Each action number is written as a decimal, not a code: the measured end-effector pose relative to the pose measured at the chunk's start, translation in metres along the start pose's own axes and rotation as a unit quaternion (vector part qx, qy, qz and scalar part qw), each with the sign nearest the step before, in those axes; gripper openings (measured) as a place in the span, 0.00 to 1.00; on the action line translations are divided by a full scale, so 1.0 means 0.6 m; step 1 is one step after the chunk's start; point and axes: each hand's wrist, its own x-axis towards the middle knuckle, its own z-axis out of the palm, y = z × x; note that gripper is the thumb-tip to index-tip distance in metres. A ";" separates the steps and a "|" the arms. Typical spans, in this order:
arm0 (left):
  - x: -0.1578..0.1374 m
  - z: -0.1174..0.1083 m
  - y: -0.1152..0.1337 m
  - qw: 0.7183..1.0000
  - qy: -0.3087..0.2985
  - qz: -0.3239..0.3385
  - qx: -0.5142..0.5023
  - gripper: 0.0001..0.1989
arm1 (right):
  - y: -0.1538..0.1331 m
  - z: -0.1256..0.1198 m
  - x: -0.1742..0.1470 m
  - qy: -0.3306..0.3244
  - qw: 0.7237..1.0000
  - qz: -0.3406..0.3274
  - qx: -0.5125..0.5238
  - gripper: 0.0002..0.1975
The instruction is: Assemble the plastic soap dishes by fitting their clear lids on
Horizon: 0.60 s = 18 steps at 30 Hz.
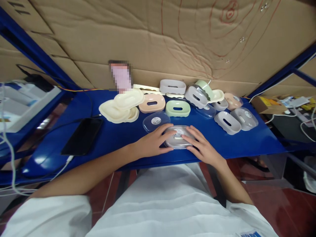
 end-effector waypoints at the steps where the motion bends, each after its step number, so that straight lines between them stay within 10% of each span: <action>1: 0.000 0.001 -0.002 1.000 -0.005 -0.002 -0.001 0.33 | 0.000 0.002 0.002 0.001 1.000 -0.003 -0.004 0.32; 18: 0.000 0.004 -0.006 1.000 0.001 -0.014 -0.025 0.31 | 0.006 0.005 0.001 0.009 1.000 0.012 0.001 0.37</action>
